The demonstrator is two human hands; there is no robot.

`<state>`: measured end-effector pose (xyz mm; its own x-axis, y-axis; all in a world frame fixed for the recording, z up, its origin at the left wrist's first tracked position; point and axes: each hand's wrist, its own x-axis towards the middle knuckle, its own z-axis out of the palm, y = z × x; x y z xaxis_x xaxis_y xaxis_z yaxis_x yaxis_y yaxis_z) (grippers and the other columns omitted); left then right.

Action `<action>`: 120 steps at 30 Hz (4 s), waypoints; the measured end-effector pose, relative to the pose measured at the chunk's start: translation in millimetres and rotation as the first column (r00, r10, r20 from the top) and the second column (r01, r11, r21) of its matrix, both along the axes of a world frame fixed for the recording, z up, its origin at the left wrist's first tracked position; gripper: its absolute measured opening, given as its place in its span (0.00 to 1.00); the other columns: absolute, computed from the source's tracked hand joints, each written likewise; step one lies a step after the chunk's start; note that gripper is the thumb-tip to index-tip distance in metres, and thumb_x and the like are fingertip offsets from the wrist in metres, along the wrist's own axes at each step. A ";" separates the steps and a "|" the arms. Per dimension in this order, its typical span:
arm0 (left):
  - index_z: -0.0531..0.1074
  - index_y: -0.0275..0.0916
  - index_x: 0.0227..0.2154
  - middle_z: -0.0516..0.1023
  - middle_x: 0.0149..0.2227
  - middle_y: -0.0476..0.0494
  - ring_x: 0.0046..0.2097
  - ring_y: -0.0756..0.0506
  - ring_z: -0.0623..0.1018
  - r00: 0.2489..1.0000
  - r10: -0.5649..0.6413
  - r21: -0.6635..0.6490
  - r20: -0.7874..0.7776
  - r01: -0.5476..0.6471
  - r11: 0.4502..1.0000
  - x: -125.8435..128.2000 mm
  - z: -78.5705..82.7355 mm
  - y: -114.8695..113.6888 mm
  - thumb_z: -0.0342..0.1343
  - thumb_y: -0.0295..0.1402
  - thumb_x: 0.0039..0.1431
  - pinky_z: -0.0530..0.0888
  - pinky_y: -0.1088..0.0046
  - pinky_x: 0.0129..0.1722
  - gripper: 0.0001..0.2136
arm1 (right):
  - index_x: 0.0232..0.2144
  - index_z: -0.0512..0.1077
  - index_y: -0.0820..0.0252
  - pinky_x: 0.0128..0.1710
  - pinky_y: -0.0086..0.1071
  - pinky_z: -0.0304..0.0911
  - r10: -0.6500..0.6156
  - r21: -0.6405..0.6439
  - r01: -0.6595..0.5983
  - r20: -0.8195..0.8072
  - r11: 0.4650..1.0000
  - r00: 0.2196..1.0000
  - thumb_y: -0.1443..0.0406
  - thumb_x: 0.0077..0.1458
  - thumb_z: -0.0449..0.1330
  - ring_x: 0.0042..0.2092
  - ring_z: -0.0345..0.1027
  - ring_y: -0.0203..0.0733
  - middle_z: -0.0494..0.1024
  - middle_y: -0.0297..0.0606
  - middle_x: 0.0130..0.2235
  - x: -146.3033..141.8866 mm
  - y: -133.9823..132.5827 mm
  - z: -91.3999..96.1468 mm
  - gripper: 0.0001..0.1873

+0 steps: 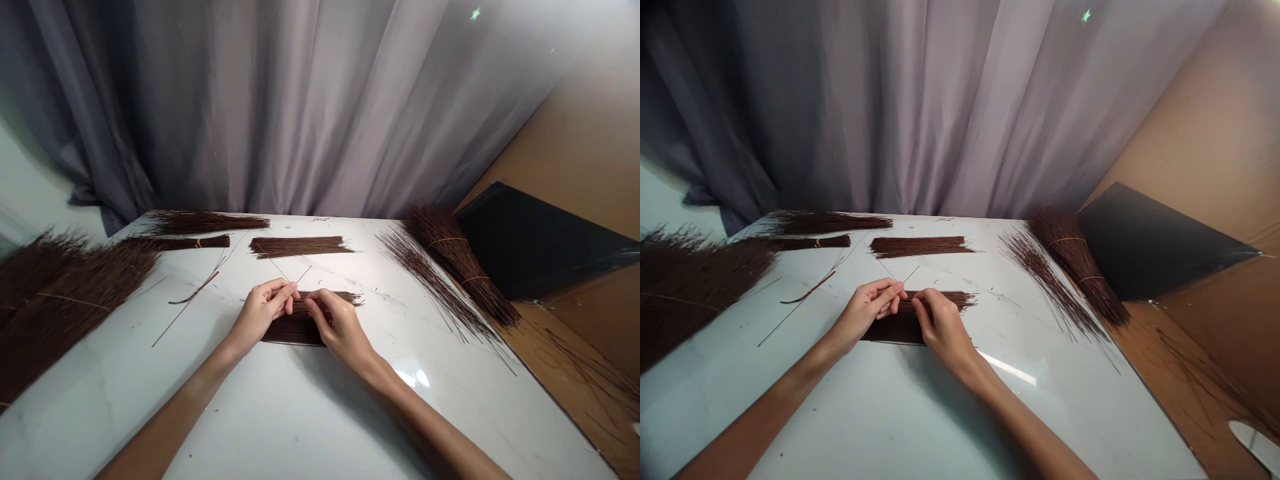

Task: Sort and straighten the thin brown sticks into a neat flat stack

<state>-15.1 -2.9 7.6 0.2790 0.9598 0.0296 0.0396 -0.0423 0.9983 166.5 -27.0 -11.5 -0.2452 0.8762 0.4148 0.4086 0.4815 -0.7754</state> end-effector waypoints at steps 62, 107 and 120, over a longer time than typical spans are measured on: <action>0.74 0.39 0.30 0.70 0.23 0.50 0.27 0.49 0.65 0.889 -0.411 -0.108 -0.201 0.397 0.912 -0.1 11.4 -16.8 0.53 0.45 0.68 0.60 0.74 0.28 0.17 | 0.35 0.73 0.60 0.33 0.29 0.62 0.357 -0.304 -0.349 -0.031 0.886 0.933 0.52 0.67 0.57 0.33 0.66 0.36 0.75 0.35 0.34 54.3 33.0 13.8 0.18; 0.76 0.37 0.34 0.69 0.22 0.50 0.23 0.53 0.56 0.961 -0.275 -0.292 -0.012 0.259 0.921 0.5 11.6 -8.3 0.53 0.44 0.68 0.52 0.74 0.23 0.16 | 0.35 0.74 0.58 0.37 0.32 0.62 0.330 -0.128 -0.306 0.271 0.943 0.904 0.59 0.69 0.56 0.35 0.67 0.38 0.76 0.37 0.35 64.8 21.2 21.8 0.12; 0.73 0.37 0.35 0.75 0.28 0.49 0.19 0.55 0.64 0.970 -0.239 -0.175 -0.054 0.226 0.958 0.3 -1.8 -5.6 0.58 0.46 0.65 0.57 0.81 0.15 0.15 | 0.39 0.72 0.58 0.42 0.37 0.61 0.197 0.078 -0.247 0.395 0.966 0.897 0.64 0.71 0.51 0.39 0.66 0.42 0.74 0.41 0.37 64.7 21.2 19.7 0.10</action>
<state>-14.9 -8.5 5.8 0.4902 0.8578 -0.1544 0.1224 0.1076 0.9866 231.2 -5.8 8.2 -0.5881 0.7283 0.3518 0.5313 0.6758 -0.5109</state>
